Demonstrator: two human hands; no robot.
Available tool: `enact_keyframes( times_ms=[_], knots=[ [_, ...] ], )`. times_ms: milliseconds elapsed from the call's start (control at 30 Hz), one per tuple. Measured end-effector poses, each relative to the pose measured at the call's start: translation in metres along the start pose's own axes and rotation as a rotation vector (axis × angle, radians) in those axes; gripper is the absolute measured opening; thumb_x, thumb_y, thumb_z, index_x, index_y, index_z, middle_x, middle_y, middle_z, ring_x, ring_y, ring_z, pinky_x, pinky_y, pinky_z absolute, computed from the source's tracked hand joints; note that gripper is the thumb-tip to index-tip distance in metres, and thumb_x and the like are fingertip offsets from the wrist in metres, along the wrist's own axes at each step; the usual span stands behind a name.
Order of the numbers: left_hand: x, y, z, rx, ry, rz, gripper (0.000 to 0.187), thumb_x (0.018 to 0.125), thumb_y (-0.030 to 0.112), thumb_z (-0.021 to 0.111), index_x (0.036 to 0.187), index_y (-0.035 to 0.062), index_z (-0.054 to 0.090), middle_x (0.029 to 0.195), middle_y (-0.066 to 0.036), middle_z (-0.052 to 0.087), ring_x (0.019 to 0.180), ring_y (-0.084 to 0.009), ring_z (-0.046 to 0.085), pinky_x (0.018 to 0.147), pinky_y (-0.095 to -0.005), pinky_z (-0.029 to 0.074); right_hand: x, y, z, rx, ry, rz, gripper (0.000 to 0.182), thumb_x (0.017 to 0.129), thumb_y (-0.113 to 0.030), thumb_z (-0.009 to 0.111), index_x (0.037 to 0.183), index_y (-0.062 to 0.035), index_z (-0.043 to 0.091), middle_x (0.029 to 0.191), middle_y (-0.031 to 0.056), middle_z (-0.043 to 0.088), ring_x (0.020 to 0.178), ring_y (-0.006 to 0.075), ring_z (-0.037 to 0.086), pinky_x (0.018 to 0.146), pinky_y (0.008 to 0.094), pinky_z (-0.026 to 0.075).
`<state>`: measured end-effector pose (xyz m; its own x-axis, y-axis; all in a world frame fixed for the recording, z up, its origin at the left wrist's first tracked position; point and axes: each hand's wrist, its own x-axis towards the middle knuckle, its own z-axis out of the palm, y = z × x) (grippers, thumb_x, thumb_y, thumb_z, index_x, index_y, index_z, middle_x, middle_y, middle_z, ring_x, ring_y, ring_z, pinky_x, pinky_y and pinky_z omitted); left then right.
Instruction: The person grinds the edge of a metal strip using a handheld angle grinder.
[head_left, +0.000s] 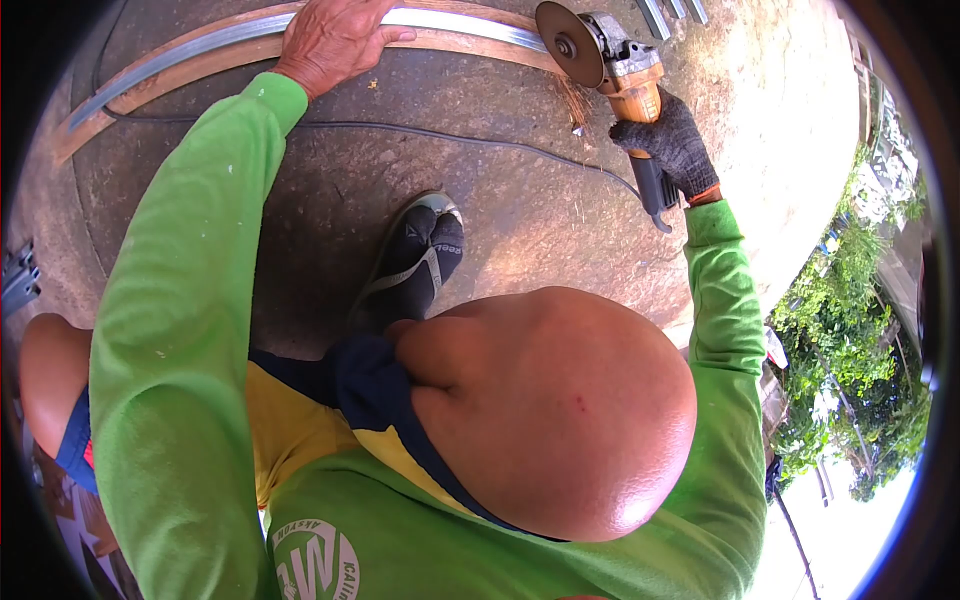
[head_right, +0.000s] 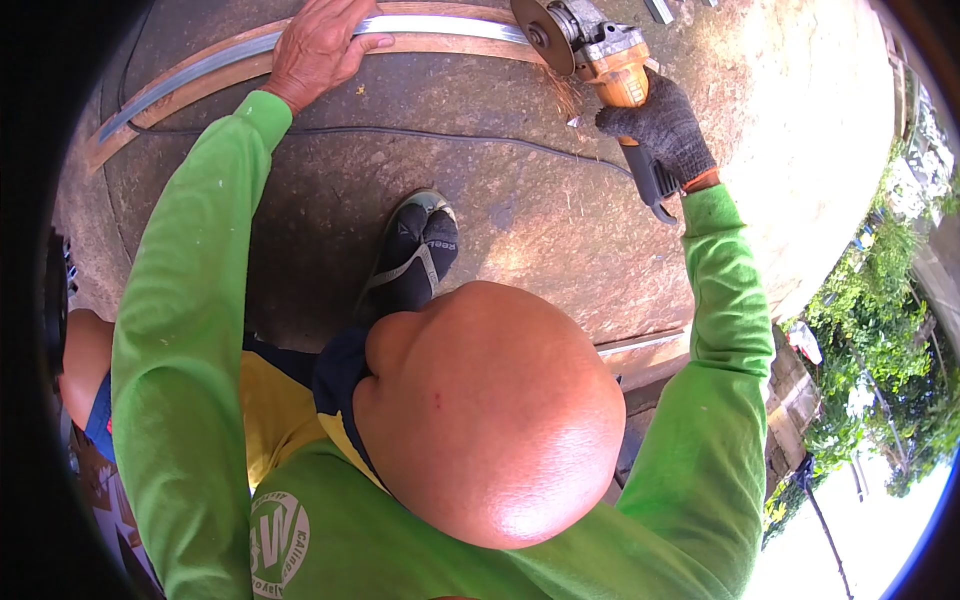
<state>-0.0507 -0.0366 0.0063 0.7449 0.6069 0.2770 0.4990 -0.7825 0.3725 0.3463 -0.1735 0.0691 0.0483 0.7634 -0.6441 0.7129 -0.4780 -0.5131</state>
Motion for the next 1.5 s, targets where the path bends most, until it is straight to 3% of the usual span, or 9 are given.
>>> enact_keyframes(
  times_ms=[833,1500],
  knots=[
    [0.001,0.002,0.001,-0.006,0.015,-0.006,0.026,0.072,0.012,0.071,0.091,0.0030,0.056,0.091,-0.015,0.051,0.092,-0.0354,0.053,0.082,-0.0463,0.044,-0.002,-0.008,0.003,0.140,0.004,0.000,0.049,0.071,-0.015,0.090,0.112,-0.0025,0.067,0.095,0.0070,0.073,0.083,0.0165,0.069,0.077,0.0331,0.058],
    [-0.001,0.002,0.002,-0.018,0.030,-0.014,0.022,0.075,0.013,0.069,0.089,0.0031,0.056,0.090,-0.016,0.051,0.091,-0.0363,0.053,0.082,-0.0467,0.044,0.006,-0.004,0.001,0.061,0.008,-0.033,0.047,0.072,-0.013,0.089,0.111,-0.0016,0.067,0.095,0.0071,0.073,0.083,0.0162,0.070,0.077,0.0331,0.058]
  ],
)
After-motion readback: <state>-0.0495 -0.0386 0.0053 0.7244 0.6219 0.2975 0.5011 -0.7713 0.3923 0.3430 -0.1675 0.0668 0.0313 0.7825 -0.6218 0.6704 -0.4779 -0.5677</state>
